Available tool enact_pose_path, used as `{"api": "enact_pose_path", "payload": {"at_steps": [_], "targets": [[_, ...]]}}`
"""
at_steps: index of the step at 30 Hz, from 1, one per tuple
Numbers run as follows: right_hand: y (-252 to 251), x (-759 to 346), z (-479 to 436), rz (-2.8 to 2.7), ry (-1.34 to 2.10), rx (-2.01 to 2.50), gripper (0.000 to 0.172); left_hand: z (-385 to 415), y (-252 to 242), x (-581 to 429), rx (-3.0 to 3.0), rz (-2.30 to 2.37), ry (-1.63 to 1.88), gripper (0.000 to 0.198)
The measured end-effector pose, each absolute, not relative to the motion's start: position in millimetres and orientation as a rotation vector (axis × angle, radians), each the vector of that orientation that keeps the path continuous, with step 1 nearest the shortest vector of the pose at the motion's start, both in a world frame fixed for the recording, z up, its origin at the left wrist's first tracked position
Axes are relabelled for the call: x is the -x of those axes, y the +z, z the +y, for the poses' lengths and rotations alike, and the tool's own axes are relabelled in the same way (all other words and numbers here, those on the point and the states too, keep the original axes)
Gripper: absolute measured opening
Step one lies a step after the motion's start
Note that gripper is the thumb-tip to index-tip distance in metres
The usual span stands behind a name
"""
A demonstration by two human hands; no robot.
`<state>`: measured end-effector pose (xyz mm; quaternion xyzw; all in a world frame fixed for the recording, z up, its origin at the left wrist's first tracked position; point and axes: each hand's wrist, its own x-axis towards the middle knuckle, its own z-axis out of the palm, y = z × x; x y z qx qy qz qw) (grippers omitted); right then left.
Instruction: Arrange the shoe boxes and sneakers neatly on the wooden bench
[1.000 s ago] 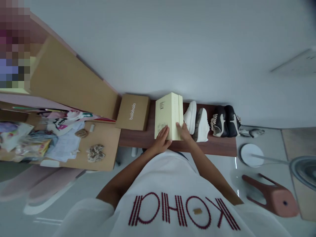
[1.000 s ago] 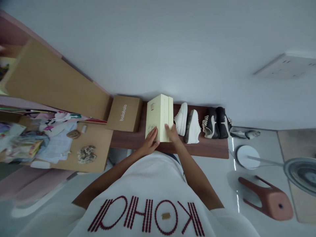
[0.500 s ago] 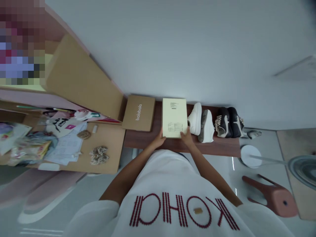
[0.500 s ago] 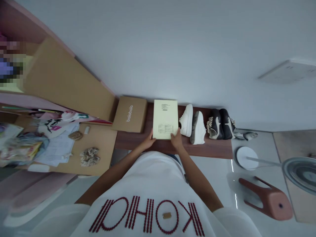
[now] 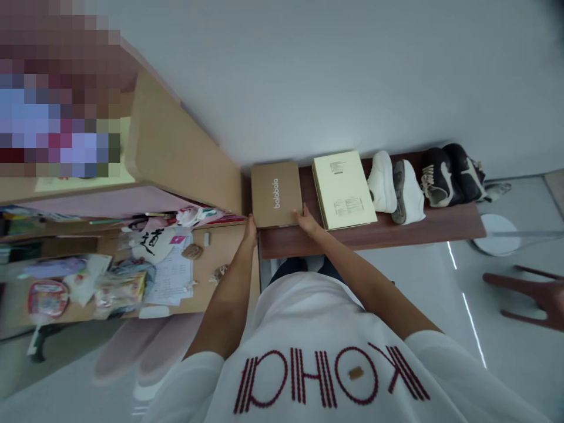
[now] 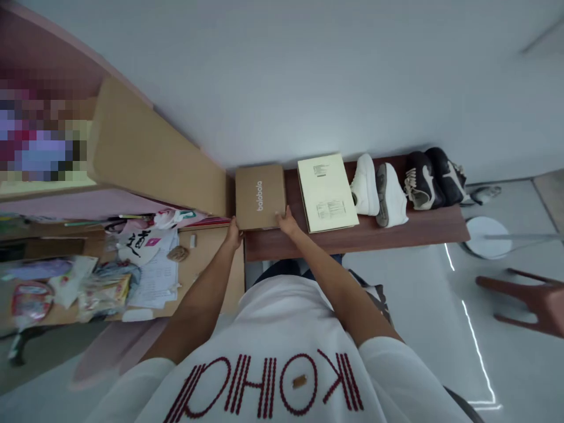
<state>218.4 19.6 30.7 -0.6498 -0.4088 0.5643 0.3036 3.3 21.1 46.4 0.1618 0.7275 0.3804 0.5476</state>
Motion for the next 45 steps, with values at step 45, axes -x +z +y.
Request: {"api": "enact_pose_path", "payload": {"at_steps": [45], "targets": [[39.8, -269.6, -68.0, -1.131, 1.167, 1.742, 0.033, -36.6, 24.5, 4.0, -0.942, 1.947, 0.829, 0.063]]}}
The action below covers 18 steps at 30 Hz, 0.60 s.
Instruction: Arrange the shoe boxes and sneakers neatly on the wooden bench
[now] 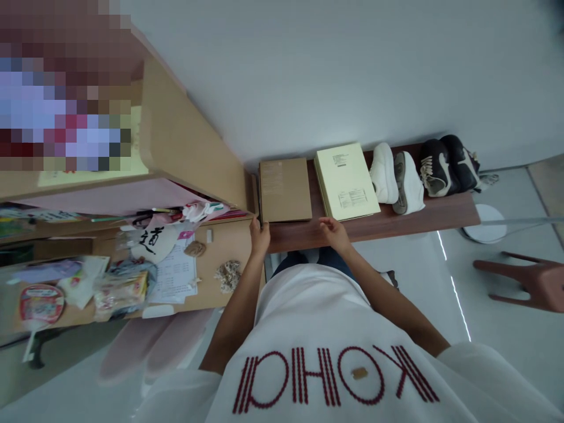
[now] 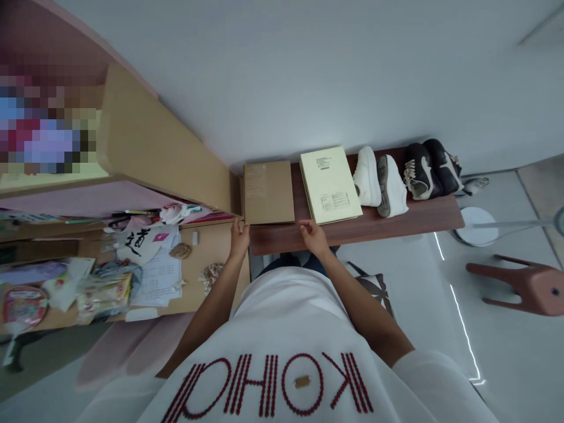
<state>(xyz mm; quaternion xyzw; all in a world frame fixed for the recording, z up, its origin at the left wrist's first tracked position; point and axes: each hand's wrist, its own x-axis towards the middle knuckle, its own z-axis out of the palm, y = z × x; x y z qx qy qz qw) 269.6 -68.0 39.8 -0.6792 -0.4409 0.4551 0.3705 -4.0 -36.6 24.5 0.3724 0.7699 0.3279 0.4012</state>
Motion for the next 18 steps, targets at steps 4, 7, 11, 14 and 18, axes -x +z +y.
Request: {"api": "enact_pose_path", "payload": {"at_steps": [4, 7, 11, 14, 18], "targets": [[36.8, -267.0, -61.9, -1.081, 1.248, 1.729, 0.033, -39.1, 18.1, 12.6, -0.823, 1.929, 0.803, 0.058], [35.4, -266.8, -52.4, -1.092, 1.259, 1.734, 0.031, -35.6, 19.3, 15.5, -0.778, 1.913, 0.79, 0.052], [33.7, -260.9, -34.1, -1.084, 1.259, 1.8, 0.024, -23.7, 23.0, 19.5, -0.722, 1.878, 0.799, 0.047], [32.6, -252.5, -20.2, -1.081, 1.252, 1.86, 0.026, -11.5, 22.9, 23.5, -0.715, 1.869, 0.819, 0.046], [30.7, -242.8, -5.9, -1.072, 1.228, 1.938, 0.044, 2.6, 20.9, 27.2, -0.706, 1.864, 0.808, 0.05]]}}
